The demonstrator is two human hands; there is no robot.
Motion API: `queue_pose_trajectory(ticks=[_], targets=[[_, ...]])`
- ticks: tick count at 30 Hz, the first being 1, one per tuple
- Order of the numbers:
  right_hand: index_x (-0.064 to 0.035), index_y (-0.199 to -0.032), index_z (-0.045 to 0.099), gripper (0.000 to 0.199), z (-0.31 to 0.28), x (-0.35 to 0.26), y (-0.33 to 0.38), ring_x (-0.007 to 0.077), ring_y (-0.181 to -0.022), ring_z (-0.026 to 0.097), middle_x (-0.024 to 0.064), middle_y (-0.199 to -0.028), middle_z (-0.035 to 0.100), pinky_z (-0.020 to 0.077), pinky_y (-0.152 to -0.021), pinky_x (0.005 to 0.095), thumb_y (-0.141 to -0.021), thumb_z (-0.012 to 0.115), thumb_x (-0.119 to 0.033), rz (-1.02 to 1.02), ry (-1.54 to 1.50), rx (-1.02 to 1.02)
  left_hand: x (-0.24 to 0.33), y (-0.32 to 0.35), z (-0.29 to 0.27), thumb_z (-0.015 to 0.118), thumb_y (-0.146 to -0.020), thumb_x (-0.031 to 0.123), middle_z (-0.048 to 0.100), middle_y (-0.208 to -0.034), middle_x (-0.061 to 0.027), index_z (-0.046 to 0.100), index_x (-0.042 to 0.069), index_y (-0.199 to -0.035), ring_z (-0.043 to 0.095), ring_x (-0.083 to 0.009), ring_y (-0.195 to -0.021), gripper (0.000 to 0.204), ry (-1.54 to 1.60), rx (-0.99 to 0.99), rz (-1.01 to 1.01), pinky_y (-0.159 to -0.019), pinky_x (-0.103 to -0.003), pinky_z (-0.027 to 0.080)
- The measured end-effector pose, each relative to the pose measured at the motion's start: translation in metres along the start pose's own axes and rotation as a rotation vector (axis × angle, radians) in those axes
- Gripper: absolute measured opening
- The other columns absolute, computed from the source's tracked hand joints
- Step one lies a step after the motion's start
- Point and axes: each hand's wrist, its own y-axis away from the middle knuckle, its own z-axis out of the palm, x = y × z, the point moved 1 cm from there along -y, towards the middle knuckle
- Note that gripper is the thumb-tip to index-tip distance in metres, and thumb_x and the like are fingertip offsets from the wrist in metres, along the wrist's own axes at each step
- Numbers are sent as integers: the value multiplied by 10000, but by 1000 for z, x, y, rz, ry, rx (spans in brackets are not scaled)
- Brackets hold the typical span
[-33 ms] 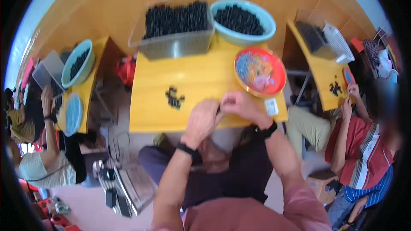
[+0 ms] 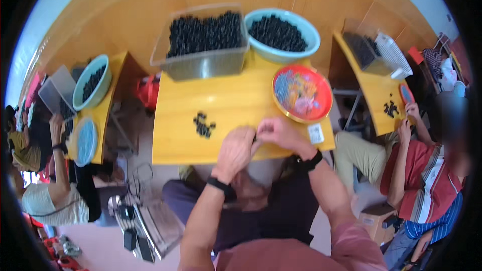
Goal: Inspecting and sorting small black rubber o-rings or gaskets on a table.
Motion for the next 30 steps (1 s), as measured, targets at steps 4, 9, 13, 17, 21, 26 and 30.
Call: queue_pose_trajectory(ticks=[4,9,13,17,21,26,30], targets=[[-3,-915,674,112,9,-4,7,99,-790,678,58,-830,721,544,-718,272,-872,708,-101,62,-125,-19,5,9,-1,693,-911,289,615,-846,-113,593,60,-926,630,-302,-848,251,-7,-43,-4,-750,-426,510],[-5,-939,634,81,11,-3,5,79,-744,633,20,-817,687,523,-710,253,-890,687,-43,9,-4,-33,6,7,-3,692,-912,280,623,-843,-84,612,80,-890,638,-274,-851,217,-54,-60,4,-746,-407,508],[-9,-950,628,91,10,-6,4,71,-769,624,16,-836,674,517,-722,249,-892,690,-43,7,-21,-23,3,3,-2,691,-914,290,624,-814,-88,611,78,-869,638,-282,-835,231,-17,-12,-25,-742,-416,510],[-5,-969,629,98,11,-11,0,83,-785,633,26,-861,677,521,-733,252,-899,685,-44,21,-26,15,1,1,-2,700,-911,287,632,-823,-102,612,64,-880,639,-293,-818,242,-24,27,-22,-751,-425,515],[9,-1003,637,119,13,-12,4,113,-824,671,49,-905,693,551,-769,269,-901,678,-35,38,-65,56,2,3,-2,720,-902,316,642,-829,-121,620,54,-903,646,-309,-825,281,11,33,-39,-760,-431,523],[23,-1009,668,133,-8,-10,19,127,-735,680,77,-886,714,567,-695,286,-880,657,-9,109,-145,18,4,12,1,770,-867,379,644,-801,-147,622,48,-868,651,-344,-805,362,71,82,-73,-736,-445,534],[-2,-990,672,106,-66,-42,12,126,-723,676,53,-889,717,558,-671,292,-887,655,-20,82,83,209,3,15,6,765,-872,373,640,-795,-153,620,47,-843,648,-347,-788,357,111,95,-95,-727,-448,534]])
